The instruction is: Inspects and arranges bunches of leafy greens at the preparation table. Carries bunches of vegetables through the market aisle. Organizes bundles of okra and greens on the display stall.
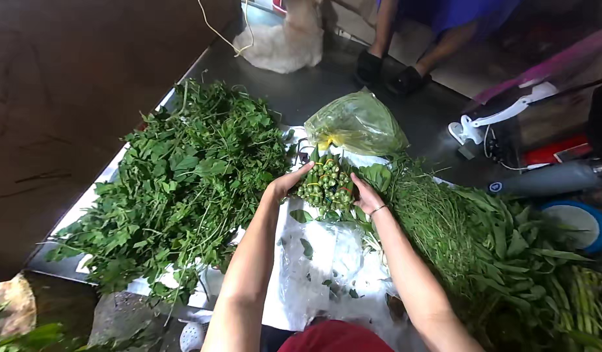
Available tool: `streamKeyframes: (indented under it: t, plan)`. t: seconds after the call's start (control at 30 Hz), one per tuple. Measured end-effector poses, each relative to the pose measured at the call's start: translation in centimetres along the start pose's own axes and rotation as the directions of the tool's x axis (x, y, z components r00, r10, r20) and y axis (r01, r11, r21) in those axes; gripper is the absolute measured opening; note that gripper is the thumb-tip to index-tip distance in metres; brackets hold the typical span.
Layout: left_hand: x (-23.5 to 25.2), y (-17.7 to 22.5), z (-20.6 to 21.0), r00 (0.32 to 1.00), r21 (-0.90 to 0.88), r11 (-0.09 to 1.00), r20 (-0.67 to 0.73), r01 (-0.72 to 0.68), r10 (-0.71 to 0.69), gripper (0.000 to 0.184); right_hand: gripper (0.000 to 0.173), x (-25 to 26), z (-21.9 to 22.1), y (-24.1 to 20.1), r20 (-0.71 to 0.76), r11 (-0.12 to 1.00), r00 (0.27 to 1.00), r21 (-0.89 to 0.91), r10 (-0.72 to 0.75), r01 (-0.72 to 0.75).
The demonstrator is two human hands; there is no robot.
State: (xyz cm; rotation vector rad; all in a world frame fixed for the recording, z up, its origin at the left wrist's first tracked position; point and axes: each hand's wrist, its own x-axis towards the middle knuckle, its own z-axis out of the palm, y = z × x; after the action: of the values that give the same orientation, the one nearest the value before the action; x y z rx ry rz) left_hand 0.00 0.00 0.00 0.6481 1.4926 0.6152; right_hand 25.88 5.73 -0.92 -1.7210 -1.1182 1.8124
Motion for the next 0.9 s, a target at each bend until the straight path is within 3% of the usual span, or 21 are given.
streamKeyframes:
  t: [0.17,0.4,0.9]
  plan:
    - [0.8,-1.2,0.4,0.999,-0.144,0.989,0.04,-0.021,0.027,0.087,0.069,0.2,0.2,-0.1,0.044,1.0,0.999,0.015,0.019,-0.019]
    - [-1.2,-1.2,0.4,0.998,-0.258,0.966,0.05,-0.032,0.047,0.079,0.077,-1.2,1.6,-1.6,0.013,0.991,0.991,0.022,-0.132,0.132]
    - [-5.8,3.4,0.6,0.955,-0.296,0.915,0.034,-0.274,0.296,0.068,0.08,-4.8,0.7,-5.9,0.143,0.947,0.956,0.235,-0.255,0.217]
